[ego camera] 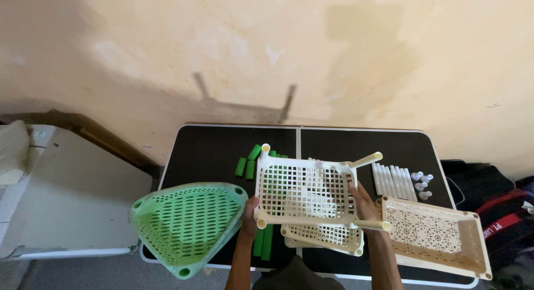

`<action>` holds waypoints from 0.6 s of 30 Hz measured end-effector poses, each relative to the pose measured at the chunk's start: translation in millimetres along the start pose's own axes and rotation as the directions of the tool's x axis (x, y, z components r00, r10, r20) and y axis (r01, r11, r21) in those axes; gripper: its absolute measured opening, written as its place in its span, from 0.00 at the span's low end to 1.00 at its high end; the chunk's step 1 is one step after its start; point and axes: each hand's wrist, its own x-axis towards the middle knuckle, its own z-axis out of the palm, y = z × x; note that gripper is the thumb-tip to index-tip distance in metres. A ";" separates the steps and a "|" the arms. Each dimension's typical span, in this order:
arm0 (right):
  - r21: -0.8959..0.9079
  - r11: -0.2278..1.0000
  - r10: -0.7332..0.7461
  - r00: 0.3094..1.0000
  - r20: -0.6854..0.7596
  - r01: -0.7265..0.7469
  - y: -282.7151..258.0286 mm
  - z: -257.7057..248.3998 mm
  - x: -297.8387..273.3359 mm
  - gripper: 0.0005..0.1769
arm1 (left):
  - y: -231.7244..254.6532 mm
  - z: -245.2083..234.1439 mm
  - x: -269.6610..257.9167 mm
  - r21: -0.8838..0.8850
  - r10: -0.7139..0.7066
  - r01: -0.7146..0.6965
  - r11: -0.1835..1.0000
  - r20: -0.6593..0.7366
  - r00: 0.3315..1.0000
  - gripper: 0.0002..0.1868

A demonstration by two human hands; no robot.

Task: The person assembles a small plastic stool by inserting white cylindrical legs into a white basket base, then stacks a second basket on top to form a two-tier unit. The person then begins assembling a green triangular basket with green legs.

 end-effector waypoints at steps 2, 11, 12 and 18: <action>-0.086 0.996 0.016 1.000 -0.026 -0.019 -1.2 -3.6 -3.3 0.40 | -13.2 -9.6 0.0 -0.092 -0.048 0.043 0.995 -0.053 0.997 0.32; -0.073 0.992 -0.109 0.993 -0.035 0.106 -11.5 -4.1 -20.4 0.42 | -46.2 -39.2 -15.7 -0.010 0.104 -0.106 0.994 -0.125 0.987 0.26; -0.117 0.990 -0.087 0.995 -0.056 0.080 -10.5 -3.5 -21.6 0.41 | -48.0 -40.7 -18.6 0.041 0.147 -0.143 0.989 -0.118 0.982 0.25; -0.084 0.988 -0.130 0.991 0.025 0.131 10.1 -4.7 -22.1 0.36 | -47.4 -48.2 -26.0 0.065 0.162 -0.154 0.986 -0.134 0.978 0.21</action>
